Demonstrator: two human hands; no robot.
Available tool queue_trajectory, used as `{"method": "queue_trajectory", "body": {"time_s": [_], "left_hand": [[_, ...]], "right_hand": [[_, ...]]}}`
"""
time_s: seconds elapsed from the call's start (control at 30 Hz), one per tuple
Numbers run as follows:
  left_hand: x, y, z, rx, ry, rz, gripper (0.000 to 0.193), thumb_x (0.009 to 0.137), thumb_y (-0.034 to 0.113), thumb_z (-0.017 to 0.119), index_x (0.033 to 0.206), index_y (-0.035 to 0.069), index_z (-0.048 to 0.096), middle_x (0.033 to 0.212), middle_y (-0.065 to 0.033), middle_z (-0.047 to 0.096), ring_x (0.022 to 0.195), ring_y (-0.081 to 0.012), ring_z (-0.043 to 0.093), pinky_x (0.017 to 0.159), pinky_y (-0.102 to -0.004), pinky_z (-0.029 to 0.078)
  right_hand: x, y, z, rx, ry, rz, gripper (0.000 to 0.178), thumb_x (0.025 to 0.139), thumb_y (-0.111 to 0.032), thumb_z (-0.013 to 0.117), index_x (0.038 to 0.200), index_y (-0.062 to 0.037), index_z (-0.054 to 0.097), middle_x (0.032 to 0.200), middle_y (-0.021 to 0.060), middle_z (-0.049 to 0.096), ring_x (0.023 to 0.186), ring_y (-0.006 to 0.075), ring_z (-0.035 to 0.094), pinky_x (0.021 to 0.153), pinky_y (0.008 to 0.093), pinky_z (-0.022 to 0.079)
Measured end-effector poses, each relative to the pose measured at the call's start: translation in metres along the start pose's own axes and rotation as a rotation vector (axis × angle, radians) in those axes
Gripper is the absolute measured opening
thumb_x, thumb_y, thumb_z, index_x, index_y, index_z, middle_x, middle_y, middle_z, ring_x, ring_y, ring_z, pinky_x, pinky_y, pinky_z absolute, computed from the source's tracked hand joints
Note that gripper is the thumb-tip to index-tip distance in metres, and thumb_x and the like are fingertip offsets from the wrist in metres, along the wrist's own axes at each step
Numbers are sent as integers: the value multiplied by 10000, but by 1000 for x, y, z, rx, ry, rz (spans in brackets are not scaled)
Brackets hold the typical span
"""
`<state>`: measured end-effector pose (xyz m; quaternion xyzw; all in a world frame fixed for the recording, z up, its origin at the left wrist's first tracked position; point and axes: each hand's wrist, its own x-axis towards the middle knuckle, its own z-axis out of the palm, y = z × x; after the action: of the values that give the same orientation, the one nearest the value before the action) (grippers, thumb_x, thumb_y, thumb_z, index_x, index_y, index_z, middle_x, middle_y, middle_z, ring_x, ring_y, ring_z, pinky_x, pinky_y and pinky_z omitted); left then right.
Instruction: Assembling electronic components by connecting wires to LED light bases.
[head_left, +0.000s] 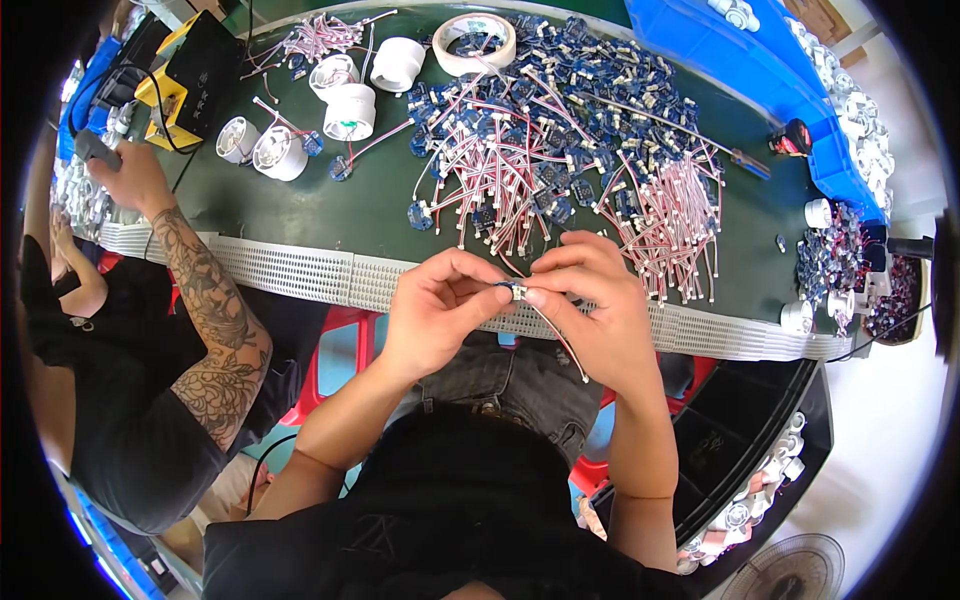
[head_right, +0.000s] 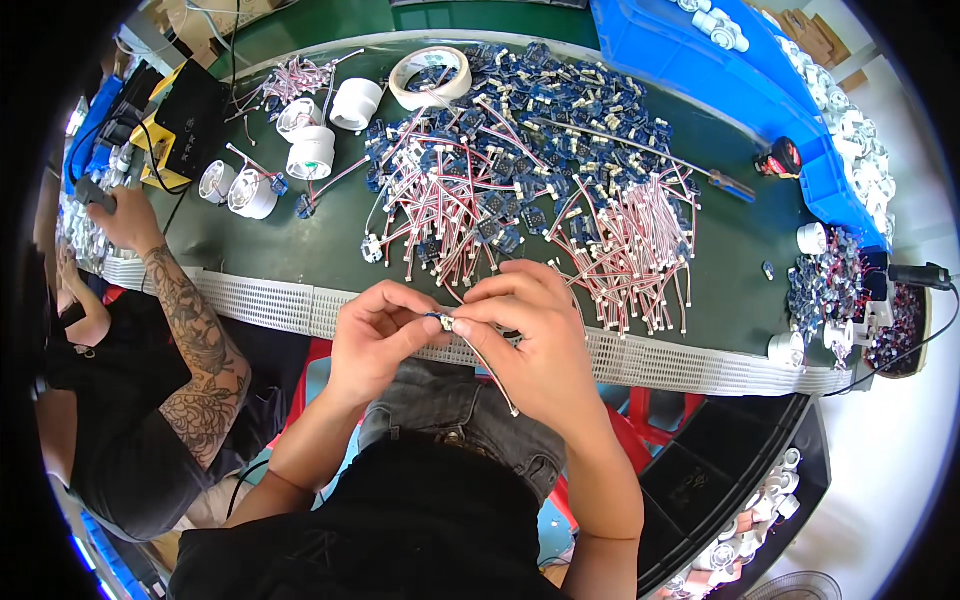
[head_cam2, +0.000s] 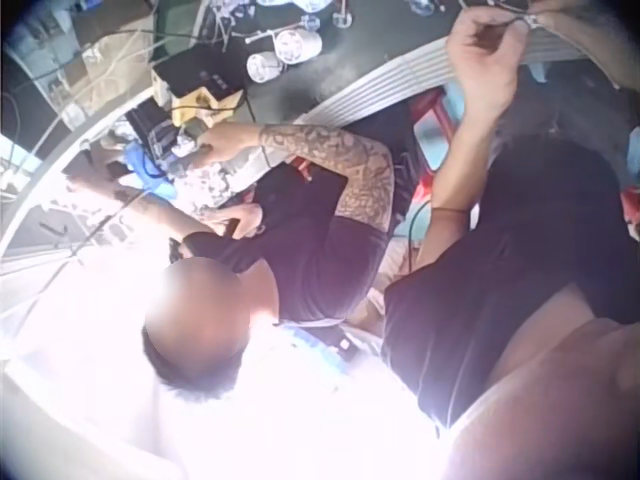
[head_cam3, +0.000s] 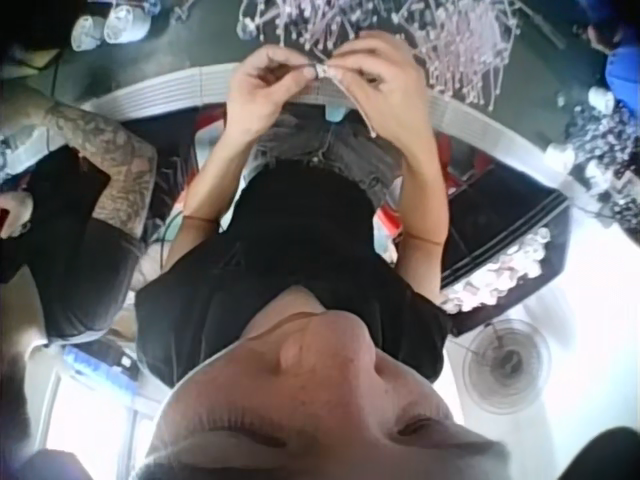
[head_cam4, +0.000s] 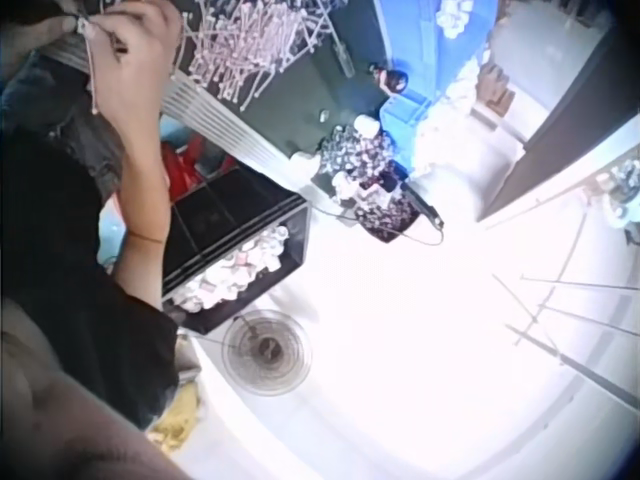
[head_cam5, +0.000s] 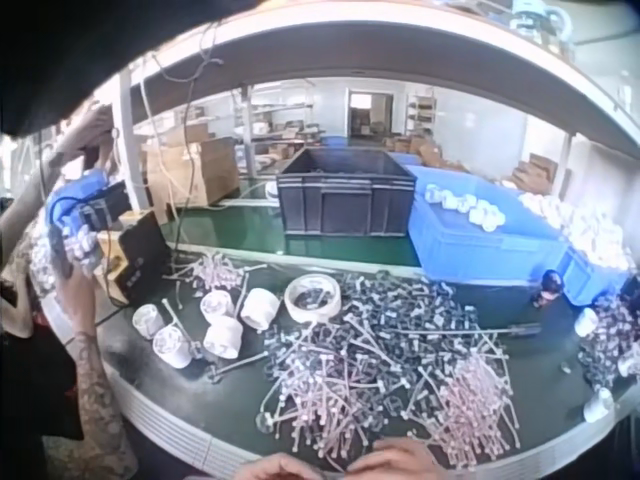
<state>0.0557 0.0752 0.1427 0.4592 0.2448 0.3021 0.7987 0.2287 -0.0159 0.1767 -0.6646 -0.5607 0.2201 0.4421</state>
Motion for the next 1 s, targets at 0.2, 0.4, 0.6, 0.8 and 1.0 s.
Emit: {"method": "queue_trajectory", "body": {"time_s": [0.2,0.4,0.6,0.8,1.0], "left_hand": [[2,-5,-2,70,-32,179,134,847,-93,677,941,-21,615,979,-112,672,909,-144,655,812,-277,544],[3,-7,-1,144,-6,205,142,827,-104,691,910,-14,618,972,-131,672,897,-145,655,803,-276,546],[5,-8,-1,151,-6,216,154,818,-117,694,903,-17,612,970,-134,665,888,-145,651,796,-270,546],[5,-2,0,283,-5,194,144,816,-99,707,940,-45,658,970,-119,662,881,-143,651,777,-258,547],[3,-6,5,188,16,202,141,816,-93,709,946,-42,688,968,-116,681,870,-141,662,755,-257,553]], "right_hand": [[3,1,-6,-13,-34,-40,111,791,-181,748,881,-117,759,988,14,662,1101,280,537,943,411,425],[7,5,-7,-36,1,-123,139,713,-88,792,851,-86,771,931,35,660,1024,249,583,860,373,473],[8,11,-5,20,-26,-123,133,716,-90,790,846,-87,766,914,25,670,1012,250,576,853,374,472],[9,9,-4,-87,20,-218,87,774,-180,758,845,-129,761,980,-4,688,1037,260,560,926,395,426],[0,10,4,6,55,-94,99,794,-189,749,869,-127,767,1040,7,698,1097,295,543,940,415,432]]}}
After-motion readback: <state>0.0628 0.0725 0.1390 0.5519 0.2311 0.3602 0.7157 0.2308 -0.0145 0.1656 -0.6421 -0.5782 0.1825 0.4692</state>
